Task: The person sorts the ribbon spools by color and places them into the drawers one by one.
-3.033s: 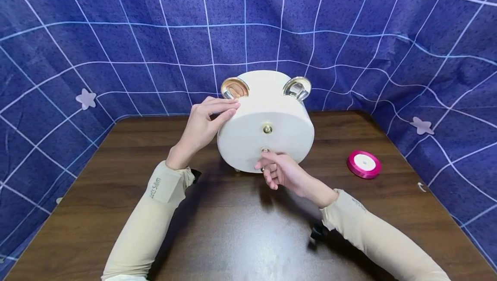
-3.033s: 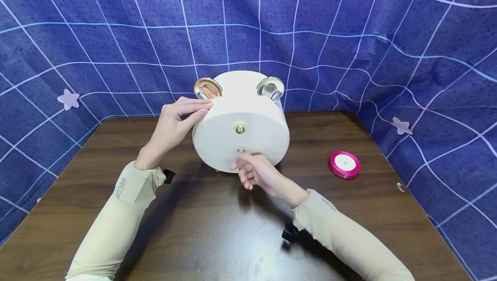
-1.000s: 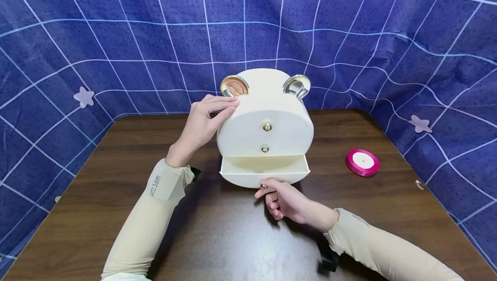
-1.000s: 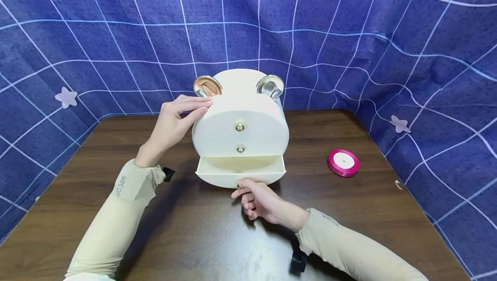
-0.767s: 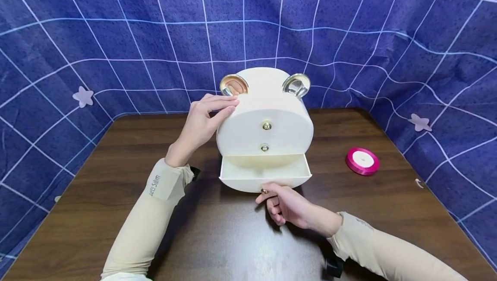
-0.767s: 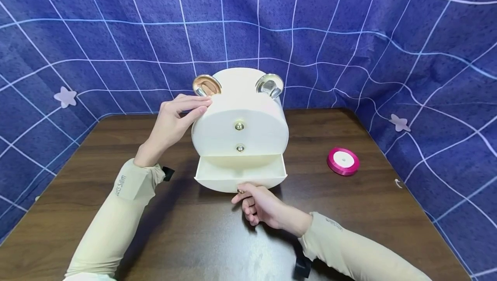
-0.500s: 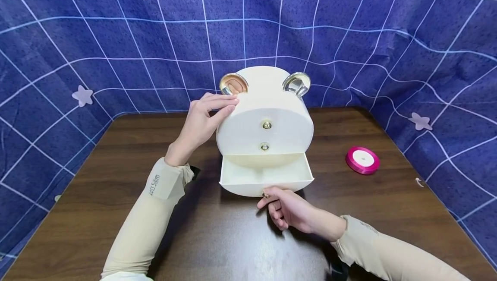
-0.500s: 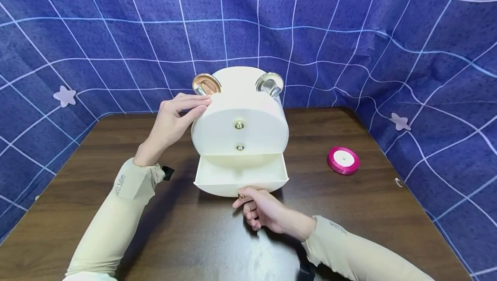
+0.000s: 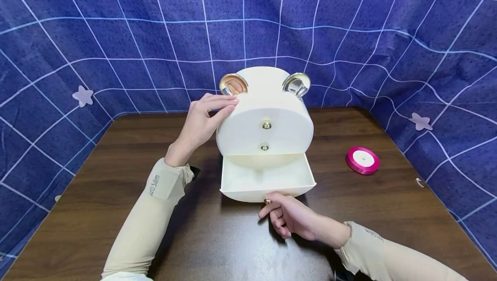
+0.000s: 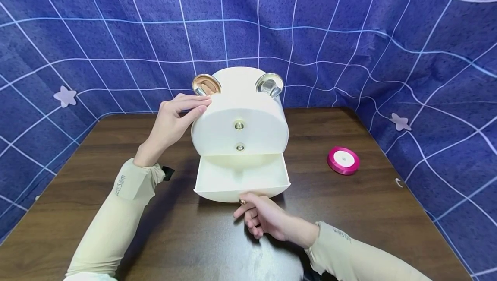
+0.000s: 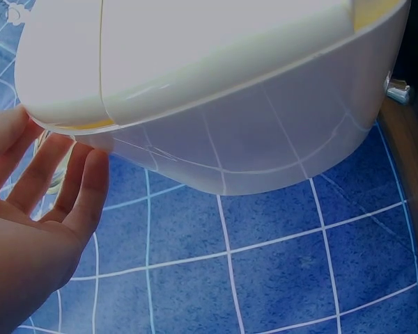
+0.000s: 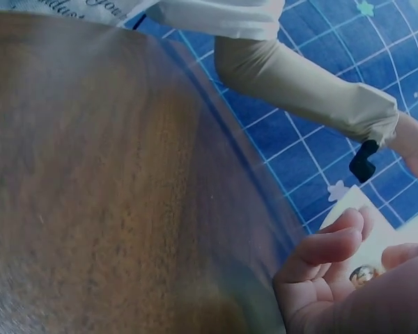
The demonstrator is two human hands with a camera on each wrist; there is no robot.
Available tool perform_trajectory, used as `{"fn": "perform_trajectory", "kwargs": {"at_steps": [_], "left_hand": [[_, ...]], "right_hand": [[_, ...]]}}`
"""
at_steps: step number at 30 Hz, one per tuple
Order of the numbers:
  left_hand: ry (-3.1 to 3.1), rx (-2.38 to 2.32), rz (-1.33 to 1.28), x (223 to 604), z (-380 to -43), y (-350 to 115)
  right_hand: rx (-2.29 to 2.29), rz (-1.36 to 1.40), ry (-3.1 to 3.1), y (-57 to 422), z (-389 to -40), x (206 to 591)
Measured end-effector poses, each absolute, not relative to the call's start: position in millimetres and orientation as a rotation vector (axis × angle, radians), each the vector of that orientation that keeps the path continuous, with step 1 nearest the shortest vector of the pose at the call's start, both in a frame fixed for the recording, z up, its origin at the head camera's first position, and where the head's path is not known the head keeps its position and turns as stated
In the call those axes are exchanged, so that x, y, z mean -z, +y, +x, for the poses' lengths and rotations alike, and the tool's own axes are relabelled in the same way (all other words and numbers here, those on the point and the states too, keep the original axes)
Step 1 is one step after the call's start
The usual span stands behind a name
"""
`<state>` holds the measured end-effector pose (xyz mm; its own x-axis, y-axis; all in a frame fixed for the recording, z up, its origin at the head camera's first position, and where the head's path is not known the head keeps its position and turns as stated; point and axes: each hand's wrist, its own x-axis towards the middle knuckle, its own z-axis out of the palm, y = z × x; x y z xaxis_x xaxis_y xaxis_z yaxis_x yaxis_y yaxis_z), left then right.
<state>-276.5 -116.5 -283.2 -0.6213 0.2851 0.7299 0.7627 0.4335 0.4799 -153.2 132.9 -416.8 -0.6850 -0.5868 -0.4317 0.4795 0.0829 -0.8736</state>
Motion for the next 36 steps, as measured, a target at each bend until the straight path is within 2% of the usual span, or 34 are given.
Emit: {"fn": "perform_trajectory", "kwargs": {"at_steps": [5,10,18,21,27,31,36], "left_hand": [[-2.152,1.124,-0.873,282.6,-274.3,-116.8],[-2.172,1.122,-0.877,282.0,-271.6,-117.1],[-2.155,1.090,-0.905,283.3,-270.8,-115.1],[-2.143,1.077,-0.913,283.0,-270.4,-114.7],[-2.143,1.067,-0.915,283.8,-270.2,-114.9],[-2.155,1.066,-0.921,284.2,-270.0,-114.9],[-2.159,1.064,-0.920,285.0,-270.0,-114.4]], "right_hand": [[1.675,-0.267,1.623,139.1,-147.1,399.9],[1.689,-0.492,1.848,160.2,-152.4,365.9],[1.854,-0.438,2.388,222.3,-179.7,331.0],[1.736,-0.416,2.784,246.3,-193.3,331.9],[1.021,-0.184,3.445,293.6,-223.4,350.9],[0.623,-0.005,3.384,318.1,-234.7,364.4],[0.447,0.114,3.189,335.4,-243.5,380.8]]}}
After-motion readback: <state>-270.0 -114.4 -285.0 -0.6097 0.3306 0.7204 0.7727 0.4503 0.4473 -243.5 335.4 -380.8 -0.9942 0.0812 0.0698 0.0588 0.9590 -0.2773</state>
